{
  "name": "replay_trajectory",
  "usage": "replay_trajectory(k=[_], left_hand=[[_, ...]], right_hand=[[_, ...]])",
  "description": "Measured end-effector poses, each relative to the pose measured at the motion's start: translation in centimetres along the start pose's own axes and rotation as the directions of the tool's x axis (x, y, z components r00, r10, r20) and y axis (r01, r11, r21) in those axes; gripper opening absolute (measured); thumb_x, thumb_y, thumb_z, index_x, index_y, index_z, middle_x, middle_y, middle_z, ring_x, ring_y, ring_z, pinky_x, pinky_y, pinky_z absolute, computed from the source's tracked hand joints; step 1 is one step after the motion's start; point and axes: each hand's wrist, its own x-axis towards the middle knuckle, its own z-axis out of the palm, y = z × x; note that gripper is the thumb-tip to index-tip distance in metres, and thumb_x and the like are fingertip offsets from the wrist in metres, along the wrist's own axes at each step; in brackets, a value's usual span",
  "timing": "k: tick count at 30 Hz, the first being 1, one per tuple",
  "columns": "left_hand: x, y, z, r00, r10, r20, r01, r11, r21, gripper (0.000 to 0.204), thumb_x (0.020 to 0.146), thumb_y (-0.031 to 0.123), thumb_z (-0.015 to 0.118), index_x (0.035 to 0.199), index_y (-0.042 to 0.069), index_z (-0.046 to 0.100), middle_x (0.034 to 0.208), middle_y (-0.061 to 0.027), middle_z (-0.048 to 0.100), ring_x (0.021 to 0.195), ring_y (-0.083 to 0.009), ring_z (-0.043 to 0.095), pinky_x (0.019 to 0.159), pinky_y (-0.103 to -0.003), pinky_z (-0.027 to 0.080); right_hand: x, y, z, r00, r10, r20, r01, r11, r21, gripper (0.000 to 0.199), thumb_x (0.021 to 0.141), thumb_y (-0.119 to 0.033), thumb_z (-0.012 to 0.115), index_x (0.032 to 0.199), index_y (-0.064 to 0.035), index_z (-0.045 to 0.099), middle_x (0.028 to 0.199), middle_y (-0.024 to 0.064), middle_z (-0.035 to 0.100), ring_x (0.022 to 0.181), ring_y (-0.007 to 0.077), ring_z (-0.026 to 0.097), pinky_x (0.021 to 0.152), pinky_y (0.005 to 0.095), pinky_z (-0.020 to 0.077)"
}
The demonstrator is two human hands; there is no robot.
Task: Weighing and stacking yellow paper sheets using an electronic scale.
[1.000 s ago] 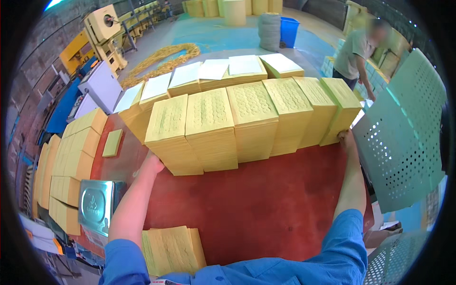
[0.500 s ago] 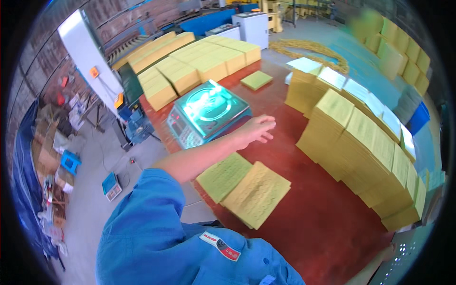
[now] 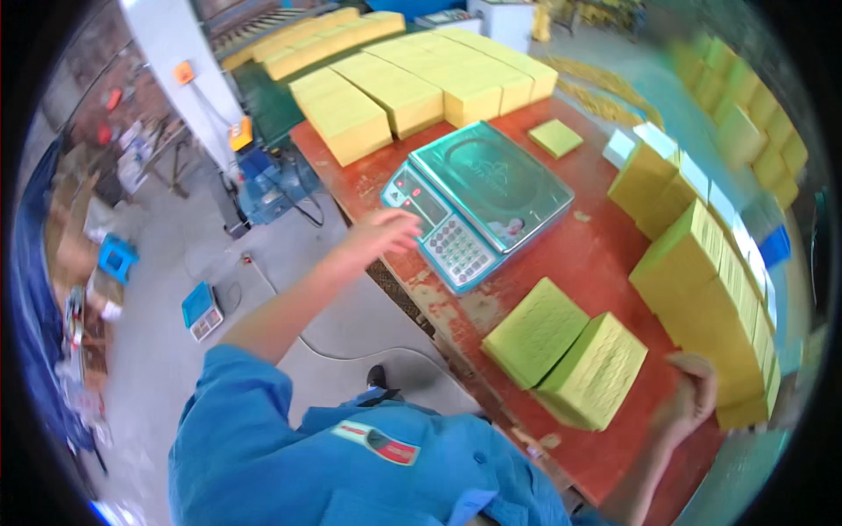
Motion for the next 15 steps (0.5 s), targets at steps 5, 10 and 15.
replay_trajectory(k=[5, 10, 15], left_hand=[[-0.6, -4.2, -10.9, 0.992, -0.053, -0.117, 0.049, 0.998, -0.034, 0.042, 0.096, 0.039, 0.056, 0.119, 0.004, 0.06, 0.108, -0.0079, 0.067, 0.093, -0.0166, 0.065, 0.083, -0.031, 0.05], [1.8, -5.6, -16.2, 0.992, -0.035, -0.124, 0.038, 0.999, 0.026, 0.039, 0.097, 0.036, 0.054, 0.113, 0.001, 0.062, 0.102, -0.0118, 0.067, 0.094, -0.021, 0.066, 0.082, -0.033, 0.051], [4.3, -2.1, -8.8, 0.882, -0.019, 0.472, -0.049, 0.99, 0.132, 0.044, 0.099, 0.037, 0.05, 0.119, -0.001, 0.06, 0.117, -0.0155, 0.065, 0.105, -0.0231, 0.064, 0.088, -0.035, 0.051]], right_hand=[[-8.5, -5.0, 18.6, 0.795, 0.101, 0.598, -0.243, 0.957, 0.161, 0.021, 0.079, 0.002, 0.062, 0.099, -0.0035, 0.067, 0.094, 0.0123, 0.067, 0.086, 0.028, 0.066, 0.077, 0.037, 0.0524], [-19.1, -5.6, 27.8, 0.596, 0.396, 0.699, -0.641, 0.759, 0.116, 0.016, 0.088, -0.001, 0.059, 0.102, 0.0001, 0.066, 0.094, 0.0108, 0.068, 0.088, 0.0173, 0.065, 0.077, 0.0317, 0.0531], [-22.7, -4.9, 23.4, 0.485, 0.764, 0.426, -0.868, 0.478, 0.131, 0.015, 0.087, -0.004, 0.059, 0.1, 0.0008, 0.065, 0.09, 0.0109, 0.069, 0.084, 0.0177, 0.068, 0.077, 0.0306, 0.0533]])
